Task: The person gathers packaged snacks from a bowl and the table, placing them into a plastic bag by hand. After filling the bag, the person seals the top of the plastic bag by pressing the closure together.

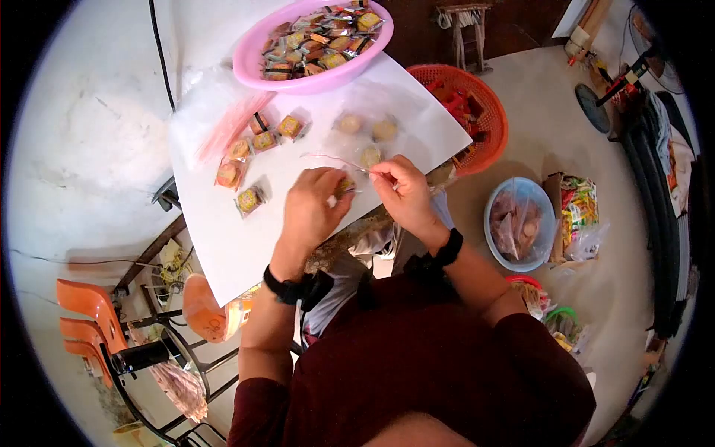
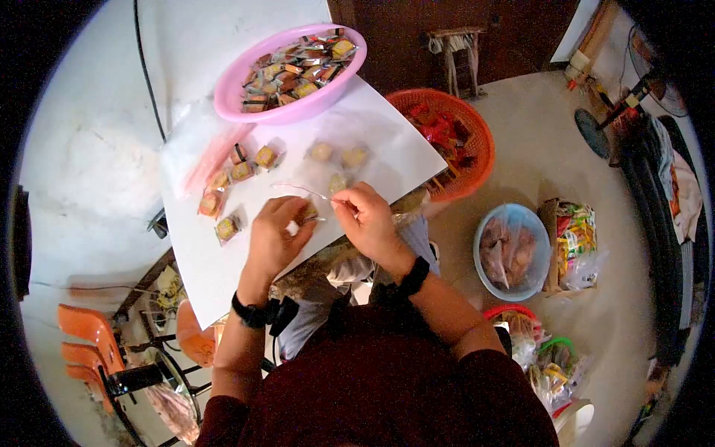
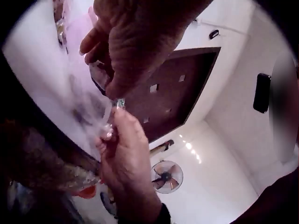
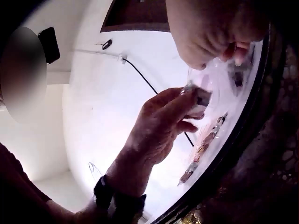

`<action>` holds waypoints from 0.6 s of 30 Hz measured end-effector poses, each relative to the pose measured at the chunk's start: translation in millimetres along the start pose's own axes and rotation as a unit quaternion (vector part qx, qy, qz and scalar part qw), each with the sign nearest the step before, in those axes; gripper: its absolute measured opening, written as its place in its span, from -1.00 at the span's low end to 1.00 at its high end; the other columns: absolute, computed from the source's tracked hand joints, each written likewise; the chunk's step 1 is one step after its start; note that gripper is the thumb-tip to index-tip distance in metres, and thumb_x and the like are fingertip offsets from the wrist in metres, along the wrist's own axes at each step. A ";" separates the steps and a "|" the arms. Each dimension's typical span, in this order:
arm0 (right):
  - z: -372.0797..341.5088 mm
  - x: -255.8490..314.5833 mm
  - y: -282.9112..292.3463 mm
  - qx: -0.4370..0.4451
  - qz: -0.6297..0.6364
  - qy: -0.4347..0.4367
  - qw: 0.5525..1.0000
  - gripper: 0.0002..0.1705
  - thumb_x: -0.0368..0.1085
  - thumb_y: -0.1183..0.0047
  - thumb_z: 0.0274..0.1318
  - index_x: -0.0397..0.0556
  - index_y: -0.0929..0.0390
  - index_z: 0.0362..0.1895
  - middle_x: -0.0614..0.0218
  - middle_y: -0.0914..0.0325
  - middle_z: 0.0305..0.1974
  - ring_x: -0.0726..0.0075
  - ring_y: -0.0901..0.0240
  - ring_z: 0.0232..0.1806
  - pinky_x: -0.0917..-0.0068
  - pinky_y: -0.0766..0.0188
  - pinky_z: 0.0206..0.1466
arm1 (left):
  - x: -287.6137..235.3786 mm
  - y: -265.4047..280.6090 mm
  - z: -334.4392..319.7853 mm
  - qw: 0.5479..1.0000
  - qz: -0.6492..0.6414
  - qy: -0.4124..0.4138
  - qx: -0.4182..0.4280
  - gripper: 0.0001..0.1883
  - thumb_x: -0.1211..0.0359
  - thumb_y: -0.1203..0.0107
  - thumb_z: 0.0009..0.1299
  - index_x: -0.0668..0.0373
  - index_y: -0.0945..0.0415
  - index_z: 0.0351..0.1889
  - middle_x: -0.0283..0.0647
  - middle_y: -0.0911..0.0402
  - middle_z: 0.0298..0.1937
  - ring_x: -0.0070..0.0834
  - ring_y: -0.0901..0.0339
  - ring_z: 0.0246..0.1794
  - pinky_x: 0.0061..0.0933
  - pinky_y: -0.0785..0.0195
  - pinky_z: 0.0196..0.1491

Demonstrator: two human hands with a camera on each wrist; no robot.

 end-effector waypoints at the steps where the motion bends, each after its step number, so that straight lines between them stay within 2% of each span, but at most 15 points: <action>1: 0.2 2.9 -0.6 0.004 0.000 0.007 1.000 -0.92 -0.45 -0.14 0.14 -0.14 -0.56 -0.25 0.29 -0.44 -0.41 0.39 -0.39 -0.44 0.49 -0.30 -0.40 | -2.0 -8.1 5.6 1.000 0.003 -0.007 0.013 -0.75 0.43 -0.31 0.11 0.20 -0.57 -0.24 -0.14 -0.63 -0.26 -0.16 -0.55 -0.25 -0.19 -0.46 -0.18; 2: 0.7 5.8 -0.2 0.005 -0.001 0.008 1.000 -0.92 -0.45 -0.14 0.14 -0.14 -0.56 -0.25 0.28 -0.44 -0.41 0.38 -0.40 -0.44 0.48 -0.30 -0.40 | -3.1 -15.1 13.1 0.998 0.020 -0.001 0.052 -0.79 0.42 -0.28 0.14 0.22 -0.55 -0.28 -0.14 -0.60 -0.30 -0.14 -0.55 -0.26 -0.17 -0.47 -0.21; 4: -0.4 11.0 0.2 0.010 -0.006 0.008 1.000 -0.92 -0.45 -0.14 0.14 -0.14 -0.55 -0.26 0.27 -0.44 -0.42 0.35 -0.41 -0.44 0.46 -0.31 -0.39 | 1.9 -34.8 20.7 0.995 0.096 0.005 0.019 -0.82 0.40 -0.24 0.14 0.21 -0.51 -0.33 -0.15 -0.58 -0.29 -0.17 -0.56 -0.24 -0.22 -0.49 -0.26; 7: -4.6 14.2 -2.4 0.020 0.001 0.000 1.000 -0.95 -0.49 -0.14 0.13 -0.17 -0.55 -0.29 0.35 -0.43 -0.44 0.52 -0.34 -0.45 0.55 -0.31 -0.38 | 13.5 -63.2 26.9 0.979 0.200 0.030 -0.013 -0.89 0.40 -0.12 0.16 0.21 -0.47 -0.38 -0.15 -0.56 -0.28 -0.19 -0.58 -0.25 -0.26 -0.51 -0.34; 9: -7.5 4.6 -3.3 0.027 -0.011 0.002 1.000 -0.95 -0.46 -0.13 0.13 -0.16 -0.55 -0.29 0.29 -0.47 -0.43 0.41 -0.40 -0.43 0.49 -0.34 -0.36 | 19.0 -71.5 25.4 0.965 0.257 0.048 -0.017 -0.90 0.41 -0.08 0.17 0.21 -0.47 -0.38 -0.15 -0.56 -0.29 -0.20 -0.57 -0.26 -0.25 -0.50 -0.34; 10: -9.2 -1.7 -4.9 0.035 -0.012 0.004 0.999 -0.94 -0.44 -0.13 0.13 -0.15 -0.55 -0.29 0.25 -0.49 -0.42 0.36 -0.43 -0.43 0.46 -0.36 -0.36 | 22.1 -75.7 20.8 0.971 0.230 0.064 -0.005 -0.89 0.42 -0.06 0.17 0.23 -0.49 -0.37 -0.16 -0.55 -0.30 -0.21 -0.57 -0.25 -0.26 -0.50 -0.35; 11: -11.8 -7.5 -6.0 0.045 -0.017 -0.021 0.999 -0.94 -0.44 -0.13 0.12 -0.15 -0.55 -0.30 0.27 -0.50 -0.43 0.40 -0.42 -0.44 0.46 -0.37 -0.36 | 27.3 -74.8 14.3 0.976 0.203 0.082 0.006 -0.87 0.42 -0.04 0.17 0.24 -0.52 -0.35 -0.16 -0.55 -0.31 -0.22 -0.56 -0.25 -0.26 -0.49 -0.35; 12: -12.6 -9.5 -5.2 0.056 -0.019 -0.024 0.998 -0.94 -0.44 -0.14 0.12 -0.15 -0.55 -0.30 0.29 -0.49 -0.44 0.43 -0.41 -0.45 0.48 -0.36 -0.37 | 24.9 -64.5 7.7 0.975 0.220 -0.020 0.031 -0.86 0.40 -0.08 0.18 0.21 -0.56 -0.33 -0.18 -0.54 -0.33 -0.22 -0.55 -0.25 -0.24 -0.47 -0.34; 15: -10.3 -5.0 -3.6 0.071 -0.012 -0.040 0.997 -0.94 -0.45 -0.14 0.13 -0.17 -0.55 -0.31 0.33 -0.47 -0.45 0.49 -0.38 -0.46 0.52 -0.34 -0.38 | 21.7 -22.6 -15.1 0.995 0.100 -0.012 -0.019 -0.83 0.37 -0.21 0.21 0.11 -0.62 -0.22 -0.13 -0.59 -0.25 -0.16 -0.57 -0.27 -0.21 -0.48 -0.29; 16: -10.2 -4.1 -2.9 0.071 -0.010 -0.047 0.996 -0.94 -0.45 -0.14 0.13 -0.17 -0.55 -0.31 0.33 -0.47 -0.46 0.50 -0.37 -0.46 0.53 -0.33 -0.38 | 30.4 -8.9 -24.4 0.991 0.133 0.002 -0.014 -0.83 0.42 -0.23 0.19 0.09 -0.64 -0.24 -0.14 -0.60 -0.21 -0.19 -0.57 -0.22 -0.21 -0.49 -0.24; 18: -10.0 -5.2 -2.2 0.076 -0.017 -0.039 0.996 -0.94 -0.45 -0.13 0.14 -0.18 -0.54 -0.31 0.35 -0.46 -0.46 0.53 -0.36 -0.46 0.54 -0.32 -0.38 | 52.7 19.4 -37.2 0.979 0.175 0.091 -0.056 -0.77 0.40 -0.26 0.18 0.17 -0.62 -0.18 -0.09 -0.59 -0.13 -0.12 -0.54 -0.12 -0.16 -0.47 -0.11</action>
Point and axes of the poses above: each hand's wrist, its own z-axis towards the middle knuckle, its own y-axis out of the back of the hand, x = y × z, the point moved 2 cm from there along z, towards the middle knuckle
